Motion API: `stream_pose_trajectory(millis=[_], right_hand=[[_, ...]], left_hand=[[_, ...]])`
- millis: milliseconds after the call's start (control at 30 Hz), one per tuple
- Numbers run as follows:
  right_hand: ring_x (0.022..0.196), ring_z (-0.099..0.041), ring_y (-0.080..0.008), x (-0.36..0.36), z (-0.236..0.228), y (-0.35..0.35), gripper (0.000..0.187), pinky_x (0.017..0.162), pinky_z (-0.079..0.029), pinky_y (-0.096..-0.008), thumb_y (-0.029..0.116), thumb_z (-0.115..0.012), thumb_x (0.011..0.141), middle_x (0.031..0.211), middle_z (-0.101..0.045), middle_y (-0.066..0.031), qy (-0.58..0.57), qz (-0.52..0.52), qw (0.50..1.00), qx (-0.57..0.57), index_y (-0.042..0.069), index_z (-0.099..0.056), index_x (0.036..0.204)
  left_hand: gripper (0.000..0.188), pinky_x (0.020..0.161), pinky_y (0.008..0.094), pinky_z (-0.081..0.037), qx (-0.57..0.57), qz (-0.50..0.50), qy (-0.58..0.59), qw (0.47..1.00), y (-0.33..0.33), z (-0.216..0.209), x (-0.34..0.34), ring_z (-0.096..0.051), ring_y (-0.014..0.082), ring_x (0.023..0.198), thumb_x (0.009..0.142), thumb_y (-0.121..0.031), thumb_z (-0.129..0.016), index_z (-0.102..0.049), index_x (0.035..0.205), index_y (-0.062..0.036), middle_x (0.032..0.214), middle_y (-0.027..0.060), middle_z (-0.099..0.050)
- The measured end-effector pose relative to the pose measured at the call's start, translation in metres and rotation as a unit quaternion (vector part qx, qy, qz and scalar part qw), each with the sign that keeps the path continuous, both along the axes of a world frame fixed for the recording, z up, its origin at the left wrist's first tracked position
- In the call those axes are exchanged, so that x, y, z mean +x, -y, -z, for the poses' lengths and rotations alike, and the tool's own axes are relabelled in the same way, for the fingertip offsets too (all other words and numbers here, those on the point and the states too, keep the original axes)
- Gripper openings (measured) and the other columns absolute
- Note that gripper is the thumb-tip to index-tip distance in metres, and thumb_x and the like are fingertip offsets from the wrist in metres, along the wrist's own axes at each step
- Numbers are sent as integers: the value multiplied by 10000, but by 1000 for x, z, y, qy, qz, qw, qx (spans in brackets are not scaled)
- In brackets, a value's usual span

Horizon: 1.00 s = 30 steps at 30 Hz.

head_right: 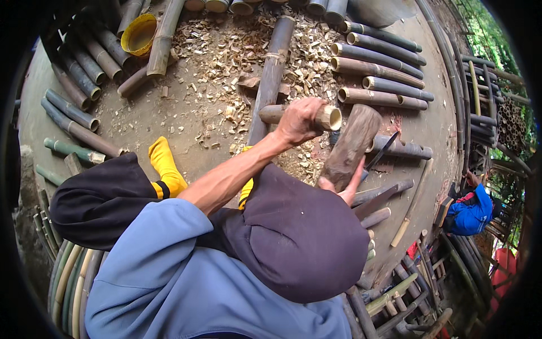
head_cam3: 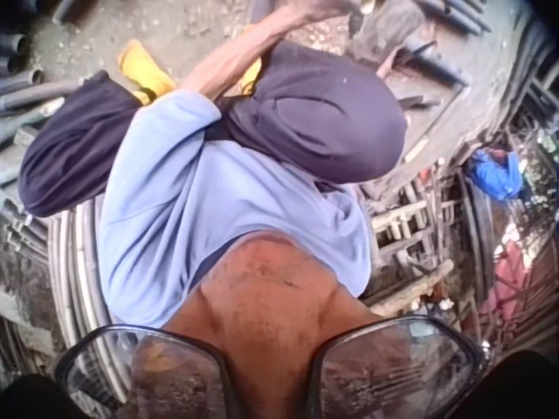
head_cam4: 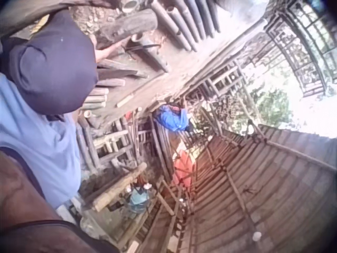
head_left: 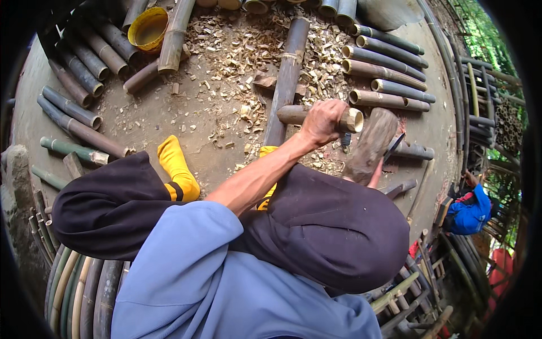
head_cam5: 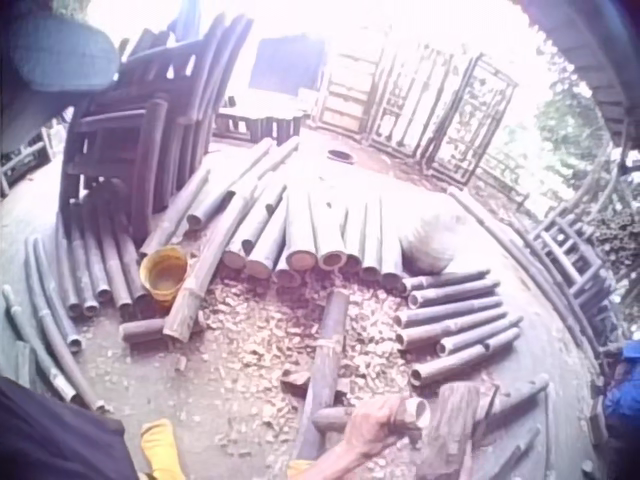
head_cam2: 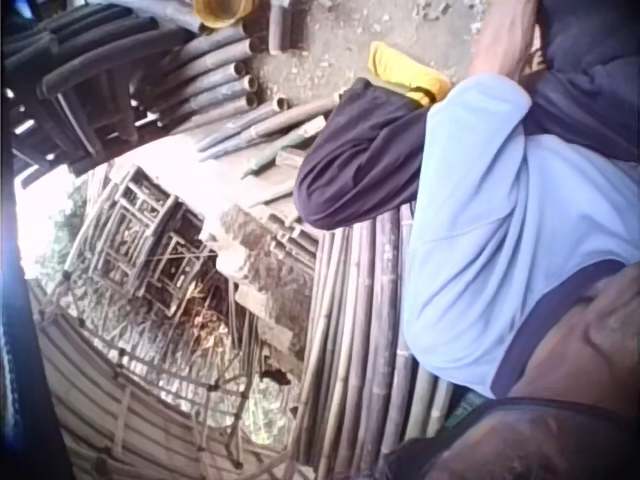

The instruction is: The person uses a hand drill to create holes in bamboo poles and then uses a wooden mallet and a small chisel-like tool to widen or refine the holes.

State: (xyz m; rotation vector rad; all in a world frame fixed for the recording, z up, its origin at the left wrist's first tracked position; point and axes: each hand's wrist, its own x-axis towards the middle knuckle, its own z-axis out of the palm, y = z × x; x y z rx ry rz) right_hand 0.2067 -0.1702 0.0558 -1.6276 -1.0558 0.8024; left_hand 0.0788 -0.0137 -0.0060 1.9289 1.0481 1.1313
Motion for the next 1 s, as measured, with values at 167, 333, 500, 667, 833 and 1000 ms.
stream_pose_trajectory(millis=[167, 333, 500, 667, 833, 1000], right_hand=[[1078, -529, -327, -18, 63, 68, 960, 932, -409, -412, 127, -730, 689, 1226, -502, -193, 128, 35, 941, -310, 104, -175, 1472], [921, -599, -362, -30, 102, 77, 856, 835, -474, -420, 166, -725, 727, 1060, -591, -194, 283, -75, 894, -340, 85, -259, 1440], [912, -611, -257, -46, 64, -14, 544, 878, -460, -360, 171, -634, 806, 979, -628, -145, 145, -6, 983, -109, -4, -477, 1296], [918, -620, -261, -80, 12, -136, 384, 818, -497, -343, 154, -667, 773, 1028, -630, -158, 135, -103, 964, 207, -14, -601, 1112], [685, -584, -124, -113, -7, -161, 216, 616, -465, -265, 198, -590, 826, 715, -630, -64, -147, -233, 961, 13, -8, -648, 803], [648, -579, -143, -107, -16, -153, 205, 603, -461, -277, 112, -522, 838, 689, -615, -95, -180, -228, 929, 230, -19, -573, 690]], left_hand=[[505, 788, 336, -538, -105, -20, 139, 985, -4, -1, -84, -638, 213, 878, 567, -79, -825, -598, 1018, -54, 981, 84, -635], [495, 827, 337, -524, -266, -20, 340, 902, -2, 18, -138, -612, 192, 939, 632, -70, -817, -574, 1062, -44, 995, 76, -622], [432, 848, 312, -504, -266, -47, 243, 932, 2, 4, -115, -608, 153, 922, 648, -104, -799, -589, 1022, -50, 995, 63, -624], [589, 857, 310, -500, -200, 66, 194, 958, -12, 5, -93, -612, 179, 978, 613, -106, -797, -551, 1146, -52, 1083, 77, -616], [468, 767, 306, -523, -262, 27, 153, 953, -2, 19, -88, -642, 196, 863, 595, -144, -792, -592, 1002, -27, 957, 103, -642], [406, 769, 343, -515, -47, 49, 109, 992, -2, 10, -73, -624, 253, 871, 589, -96, -742, -616, 964, -6, 911, 124, -623]])
